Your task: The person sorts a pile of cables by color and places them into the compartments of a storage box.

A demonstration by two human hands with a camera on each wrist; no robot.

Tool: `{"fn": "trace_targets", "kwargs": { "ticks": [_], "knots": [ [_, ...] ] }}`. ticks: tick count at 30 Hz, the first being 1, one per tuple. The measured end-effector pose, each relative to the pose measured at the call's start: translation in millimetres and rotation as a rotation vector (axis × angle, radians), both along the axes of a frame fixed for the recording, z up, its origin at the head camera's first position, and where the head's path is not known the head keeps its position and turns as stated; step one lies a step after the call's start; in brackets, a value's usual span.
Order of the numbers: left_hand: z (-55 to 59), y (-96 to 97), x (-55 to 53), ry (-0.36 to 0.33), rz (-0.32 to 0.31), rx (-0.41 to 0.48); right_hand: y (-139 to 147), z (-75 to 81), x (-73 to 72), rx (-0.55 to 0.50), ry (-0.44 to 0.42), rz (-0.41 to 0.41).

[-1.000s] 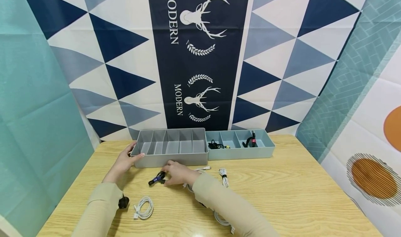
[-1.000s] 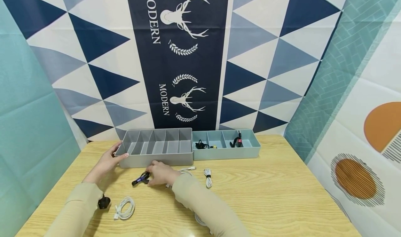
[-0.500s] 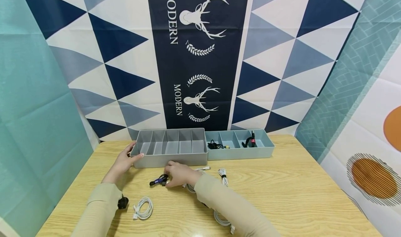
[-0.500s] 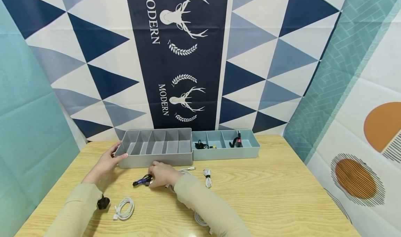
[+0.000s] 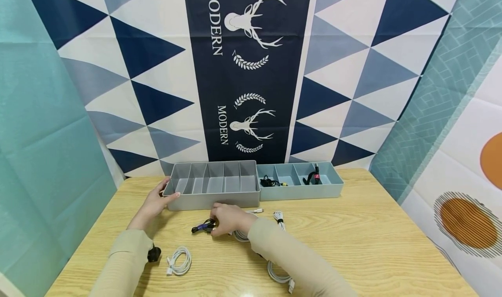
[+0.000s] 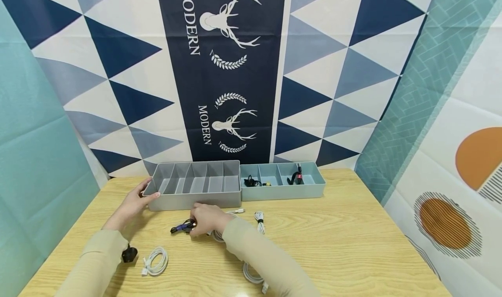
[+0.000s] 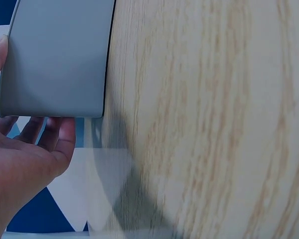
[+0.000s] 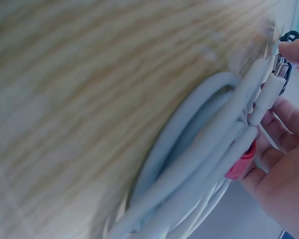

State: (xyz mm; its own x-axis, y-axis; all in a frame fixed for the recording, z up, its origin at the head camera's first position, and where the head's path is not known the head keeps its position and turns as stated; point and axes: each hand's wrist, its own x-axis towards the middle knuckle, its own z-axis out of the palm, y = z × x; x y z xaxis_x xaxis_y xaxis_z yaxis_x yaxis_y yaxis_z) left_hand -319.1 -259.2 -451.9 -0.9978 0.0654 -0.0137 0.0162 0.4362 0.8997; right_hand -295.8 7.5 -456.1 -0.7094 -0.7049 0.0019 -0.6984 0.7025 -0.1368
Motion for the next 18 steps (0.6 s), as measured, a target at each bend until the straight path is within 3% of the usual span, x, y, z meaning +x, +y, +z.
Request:
{"fn": "trace_targets", "kwargs": {
  "ticks": [6,18],
  "knots": [
    [-1.8,0.0,-0.9,0.015,-0.001,0.012,6.0,2.6,0.5,-0.022,-0.034,-0.006],
    [-0.1,0.4,-0.6,0.009,0.003,0.001,17.6,17.7,5.7,-0.07,-0.001,-0.014]
  ]
}}
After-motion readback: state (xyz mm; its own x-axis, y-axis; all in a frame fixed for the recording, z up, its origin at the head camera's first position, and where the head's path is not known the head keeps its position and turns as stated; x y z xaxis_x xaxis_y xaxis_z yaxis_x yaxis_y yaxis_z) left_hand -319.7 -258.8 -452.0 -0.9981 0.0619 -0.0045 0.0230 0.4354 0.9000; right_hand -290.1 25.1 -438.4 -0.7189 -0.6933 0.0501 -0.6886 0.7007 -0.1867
